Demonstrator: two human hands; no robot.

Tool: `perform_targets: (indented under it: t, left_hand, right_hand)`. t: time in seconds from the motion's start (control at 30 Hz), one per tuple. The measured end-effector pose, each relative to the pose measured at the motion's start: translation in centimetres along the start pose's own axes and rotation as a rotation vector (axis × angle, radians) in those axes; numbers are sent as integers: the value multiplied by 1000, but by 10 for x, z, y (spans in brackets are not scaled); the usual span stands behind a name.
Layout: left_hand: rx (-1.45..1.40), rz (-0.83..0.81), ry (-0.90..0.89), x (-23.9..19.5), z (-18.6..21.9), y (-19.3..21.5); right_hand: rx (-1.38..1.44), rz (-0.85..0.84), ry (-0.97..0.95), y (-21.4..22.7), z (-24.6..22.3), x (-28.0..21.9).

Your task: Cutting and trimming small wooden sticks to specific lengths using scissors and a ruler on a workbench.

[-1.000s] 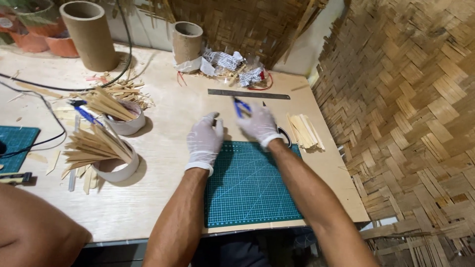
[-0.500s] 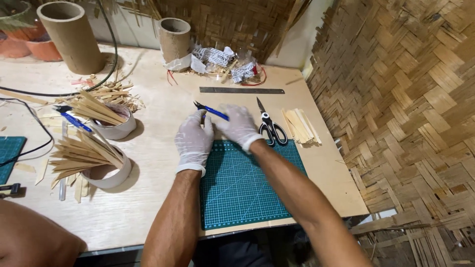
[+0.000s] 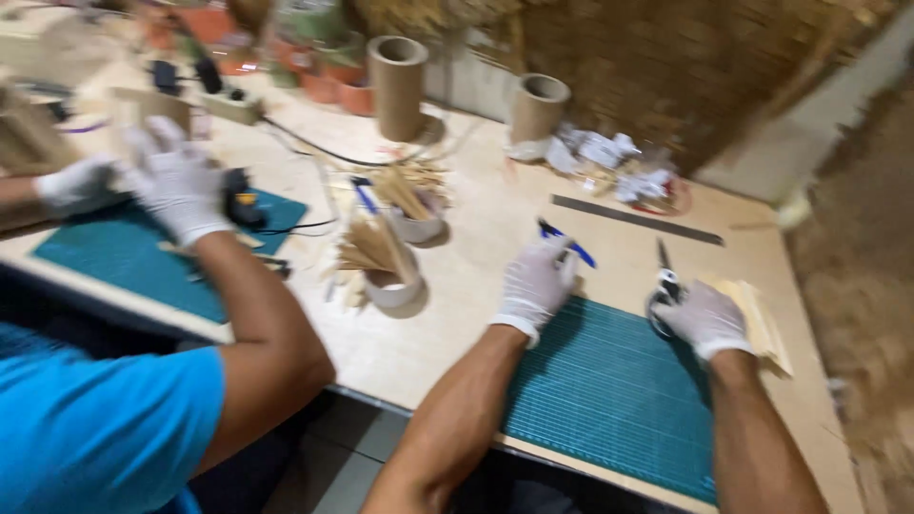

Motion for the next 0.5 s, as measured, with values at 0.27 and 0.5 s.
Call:
perform_targets:
  t: [0.27, 0.5]
  left_hand:
    - [65, -214, 86, 8, 45, 29]
    - [-122, -342, 102, 3, 72, 24]
  right_hand:
    - [69, -101, -115, 26, -1, -7]
    - [1331, -317, 109, 38, -6, -59]
Point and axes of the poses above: each hand's wrist, its own x-axis towards the middle knuckle, its own y-axis out of the back of the hand, z = x × y, the point moved 3 cm from there along x, towards the middle knuckle, and after that the axes turned 6 degrees about -y, right-handed, at the moved point
